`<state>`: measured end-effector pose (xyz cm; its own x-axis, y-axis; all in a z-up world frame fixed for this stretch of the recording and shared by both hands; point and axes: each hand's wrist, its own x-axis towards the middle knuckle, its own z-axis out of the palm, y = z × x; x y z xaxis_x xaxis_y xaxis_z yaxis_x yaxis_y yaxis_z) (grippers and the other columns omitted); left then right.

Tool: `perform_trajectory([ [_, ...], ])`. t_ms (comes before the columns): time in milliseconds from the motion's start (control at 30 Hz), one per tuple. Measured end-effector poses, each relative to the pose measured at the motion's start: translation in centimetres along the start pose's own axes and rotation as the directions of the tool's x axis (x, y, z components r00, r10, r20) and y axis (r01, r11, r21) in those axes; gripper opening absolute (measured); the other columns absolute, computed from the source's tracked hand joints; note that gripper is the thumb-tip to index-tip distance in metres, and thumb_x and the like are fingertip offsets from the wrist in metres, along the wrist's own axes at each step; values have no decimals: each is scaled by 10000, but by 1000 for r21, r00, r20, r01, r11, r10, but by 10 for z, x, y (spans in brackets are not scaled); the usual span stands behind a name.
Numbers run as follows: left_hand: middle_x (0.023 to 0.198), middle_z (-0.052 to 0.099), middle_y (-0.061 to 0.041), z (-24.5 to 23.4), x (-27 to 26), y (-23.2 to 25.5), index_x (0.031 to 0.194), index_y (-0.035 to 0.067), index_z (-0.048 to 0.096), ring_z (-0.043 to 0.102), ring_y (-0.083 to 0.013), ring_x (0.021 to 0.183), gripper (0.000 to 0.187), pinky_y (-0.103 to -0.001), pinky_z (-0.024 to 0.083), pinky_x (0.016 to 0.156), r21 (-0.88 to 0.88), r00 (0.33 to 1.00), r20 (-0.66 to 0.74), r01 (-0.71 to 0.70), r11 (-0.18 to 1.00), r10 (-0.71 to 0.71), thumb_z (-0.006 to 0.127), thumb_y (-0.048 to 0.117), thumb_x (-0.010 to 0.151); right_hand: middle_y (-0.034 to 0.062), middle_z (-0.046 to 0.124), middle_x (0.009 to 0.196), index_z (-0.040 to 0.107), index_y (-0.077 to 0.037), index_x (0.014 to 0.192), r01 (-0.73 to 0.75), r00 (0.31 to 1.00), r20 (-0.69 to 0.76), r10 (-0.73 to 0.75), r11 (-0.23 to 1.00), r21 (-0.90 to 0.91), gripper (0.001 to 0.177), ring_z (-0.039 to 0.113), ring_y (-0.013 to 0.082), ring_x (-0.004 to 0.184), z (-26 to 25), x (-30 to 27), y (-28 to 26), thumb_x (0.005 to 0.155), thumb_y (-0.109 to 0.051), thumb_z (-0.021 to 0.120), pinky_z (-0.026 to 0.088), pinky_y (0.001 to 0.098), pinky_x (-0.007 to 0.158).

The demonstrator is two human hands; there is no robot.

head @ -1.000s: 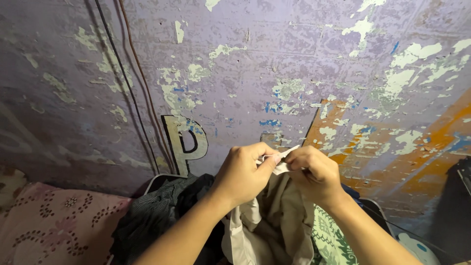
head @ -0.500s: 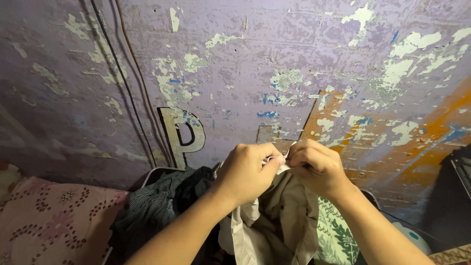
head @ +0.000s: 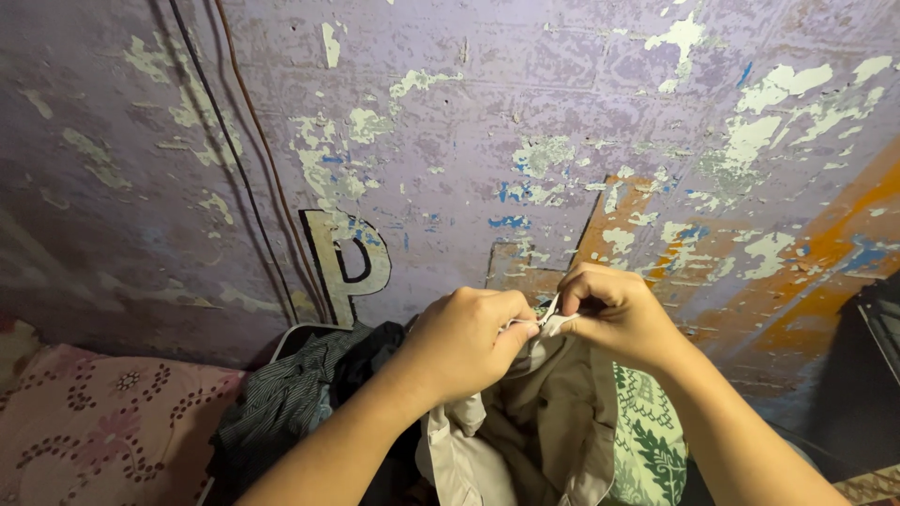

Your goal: The person folds several items of clothing one by one, including a blue plaid shirt, a black shirt, a brown shirt, and a yellow shirt, and places them into a blue laundry basket. The person also handles a light-colored shirt at the end.

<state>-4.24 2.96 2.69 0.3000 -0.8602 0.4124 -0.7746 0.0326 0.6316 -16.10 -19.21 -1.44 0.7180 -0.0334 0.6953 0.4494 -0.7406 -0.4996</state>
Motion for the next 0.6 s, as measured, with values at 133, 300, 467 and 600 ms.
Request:
perform_trajectory([
  [133, 926, 764, -142, -5, 1, 7, 1028, 176, 661, 738, -443, 901, 233, -543, 584, 764, 330, 980, 123, 109, 938, -157, 693, 343, 868, 108, 716, 730, 667, -75, 753, 18, 1000, 17, -16, 993, -120, 217, 708, 302, 652, -14, 3, -3, 777, -145, 871, 544, 394, 631],
  [300, 835, 756, -143, 6, 14, -32, 844, 192, 714, 730, -461, 884, 126, -502, 579, 765, 408, 942, 166, 203, 890, -291, 614, 264, 874, 116, 712, 762, 673, -58, 802, 49, 999, 26, -44, 980, -193, 182, 707, 307, 670, -14, 12, -25, 792, -105, 848, 541, 385, 624],
  [467, 857, 700, -72, 41, 2, -81, 1008, 32, 734, 680, -275, 878, 352, -353, 534, 840, -547, 874, 398, 469, 694, -278, 736, 282, 761, 79, 720, 775, 703, -79, 793, -22, 1000, -18, 20, 991, -130, 150, 692, 260, 684, -17, 4, -13, 816, -129, 842, 542, 367, 677],
  [600, 962, 726, -155, 79, -14, -89, 1114, 40, 733, 697, -317, 982, 537, -403, 531, 793, -265, 805, 495, 497, 826, -326, 836, 311, 662, 79, 699, 783, 692, -80, 803, -53, 998, -53, 46, 989, -136, 156, 674, 248, 692, -20, 0, -1, 822, -123, 840, 537, 368, 691],
])
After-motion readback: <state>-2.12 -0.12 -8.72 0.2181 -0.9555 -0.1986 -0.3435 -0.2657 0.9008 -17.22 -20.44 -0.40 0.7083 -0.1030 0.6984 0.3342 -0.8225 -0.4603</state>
